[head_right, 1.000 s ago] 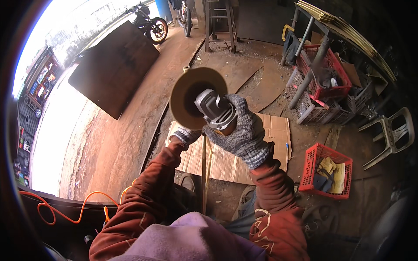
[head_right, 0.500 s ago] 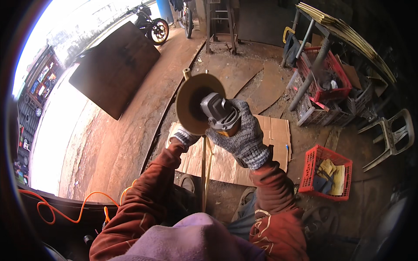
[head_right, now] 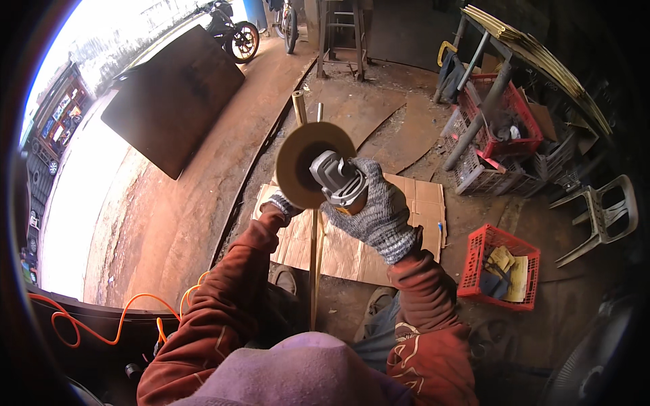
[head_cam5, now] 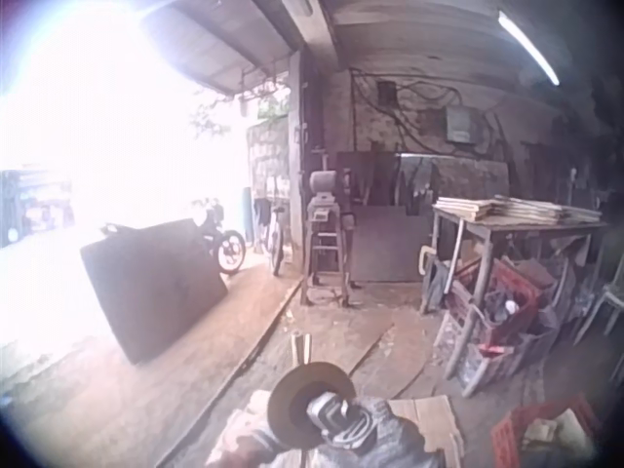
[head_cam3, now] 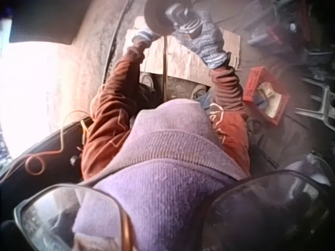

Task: The person uses an angle grinder to smooth and shape the edges of metal tubing, holding the grinder with both hands while rotating the tubing to access different sides.

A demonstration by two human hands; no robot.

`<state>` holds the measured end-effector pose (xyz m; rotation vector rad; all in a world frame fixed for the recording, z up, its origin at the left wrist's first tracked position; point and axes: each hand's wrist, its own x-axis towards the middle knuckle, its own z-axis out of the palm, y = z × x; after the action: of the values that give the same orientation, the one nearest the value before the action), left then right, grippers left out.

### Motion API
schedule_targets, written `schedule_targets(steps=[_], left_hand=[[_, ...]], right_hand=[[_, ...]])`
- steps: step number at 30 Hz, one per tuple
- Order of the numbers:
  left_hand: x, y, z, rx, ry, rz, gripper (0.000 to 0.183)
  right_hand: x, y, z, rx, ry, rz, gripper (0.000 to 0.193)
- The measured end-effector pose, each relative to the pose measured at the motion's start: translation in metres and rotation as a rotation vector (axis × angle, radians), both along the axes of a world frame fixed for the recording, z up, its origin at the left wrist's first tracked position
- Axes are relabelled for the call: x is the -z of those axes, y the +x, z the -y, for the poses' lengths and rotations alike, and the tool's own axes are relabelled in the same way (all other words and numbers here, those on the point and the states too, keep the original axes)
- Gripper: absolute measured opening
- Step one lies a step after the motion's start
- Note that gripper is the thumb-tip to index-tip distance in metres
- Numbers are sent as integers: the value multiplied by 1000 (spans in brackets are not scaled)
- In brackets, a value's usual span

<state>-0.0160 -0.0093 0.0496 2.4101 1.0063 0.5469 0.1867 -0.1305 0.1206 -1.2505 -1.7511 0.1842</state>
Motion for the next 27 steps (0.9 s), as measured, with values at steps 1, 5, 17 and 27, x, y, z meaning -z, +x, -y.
schedule_targets(steps=[1, 5, 17, 27], left_hand=[[-1, 0, -1, 3, -17, -2, 31], [-2, 2, -1, 10, -98, -7, 32], [91, 17, -47, -108, 71, 25, 36], [92, 35, -37, -140, 60, 55, 33]], right_hand=[[-4, -1, -1, 15, 26, 7, 82], [-14, -3, -3, 62, 51, 28, 81], [-21, 1, -7, 68, 44, 146, 81], [-29, 5, 2, 91, -54, 317, 82]])
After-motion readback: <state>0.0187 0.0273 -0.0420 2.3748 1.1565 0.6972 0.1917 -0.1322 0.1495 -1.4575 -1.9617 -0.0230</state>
